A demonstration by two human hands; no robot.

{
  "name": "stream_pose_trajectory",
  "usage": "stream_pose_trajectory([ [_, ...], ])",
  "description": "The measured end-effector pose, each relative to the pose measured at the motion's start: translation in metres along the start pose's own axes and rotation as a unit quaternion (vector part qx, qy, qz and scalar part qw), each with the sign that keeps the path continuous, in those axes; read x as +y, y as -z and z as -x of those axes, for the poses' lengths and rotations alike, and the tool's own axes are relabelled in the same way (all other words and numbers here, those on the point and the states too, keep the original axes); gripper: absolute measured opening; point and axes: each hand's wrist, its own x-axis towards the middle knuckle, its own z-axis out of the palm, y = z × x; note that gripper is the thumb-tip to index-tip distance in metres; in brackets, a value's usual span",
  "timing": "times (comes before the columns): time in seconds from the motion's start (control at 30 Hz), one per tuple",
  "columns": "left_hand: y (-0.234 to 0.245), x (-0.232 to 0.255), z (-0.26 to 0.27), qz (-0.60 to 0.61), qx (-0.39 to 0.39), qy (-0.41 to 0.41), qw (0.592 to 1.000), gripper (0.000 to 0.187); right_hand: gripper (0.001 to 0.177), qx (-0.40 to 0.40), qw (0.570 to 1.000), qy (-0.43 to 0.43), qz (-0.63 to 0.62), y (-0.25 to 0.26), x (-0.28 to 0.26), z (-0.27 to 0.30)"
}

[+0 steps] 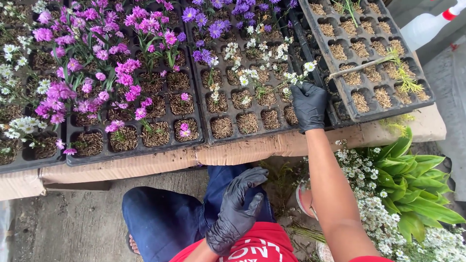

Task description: The person uses a wooden stick to make holes in seedling trays filled with soil and then places small white flowers into the holes. The person handles trays of purple and white flowers and uses a stick to assist with planting.

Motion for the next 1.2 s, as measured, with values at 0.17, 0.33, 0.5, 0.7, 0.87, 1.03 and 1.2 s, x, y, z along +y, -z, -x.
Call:
stream_pose_trajectory([
  [0.17, 0.001, 0.001, 0.000, 0.006, -0.003, 0.010, 1.000, 0.028, 0.020, -0.011, 0.997, 0.012, 0.077, -0.004, -0.004, 0.003],
  [0.33, 0.001, -0.001, 0.001, -0.005, -0.002, 0.006, 1.000, 0.026, 0.016, -0.011, 0.999, -0.016, 0.032, -0.001, -0.004, 0.003],
  [0.5, 0.000, 0.000, 0.002, 0.002, -0.004, 0.009, 1.000, 0.025, 0.029, -0.021, 0.999, -0.011, 0.044, -0.001, -0.020, 0.010],
  [0.7, -0.002, 0.000, 0.002, 0.004, 0.003, 0.009, 1.000, 0.025, 0.041, -0.030, 0.997, 0.012, 0.076, -0.003, -0.024, 0.010],
  [0.87, -0.004, -0.001, 0.003, 0.000, 0.006, -0.003, 1.000, 0.023, 0.017, 0.002, 0.994, -0.004, 0.107, -0.006, -0.017, 0.006],
  [1.03, -0.003, 0.001, 0.007, -0.002, 0.008, 0.001, 1.000, 0.023, 0.020, -0.020, 0.996, 0.012, 0.087, -0.003, -0.019, 0.009],
  [1.2, -0.003, 0.003, 0.008, 0.000, 0.002, 0.001, 1.000, 0.024, 0.023, 0.002, 0.998, -0.021, 0.062, 0.000, -0.022, 0.011],
])
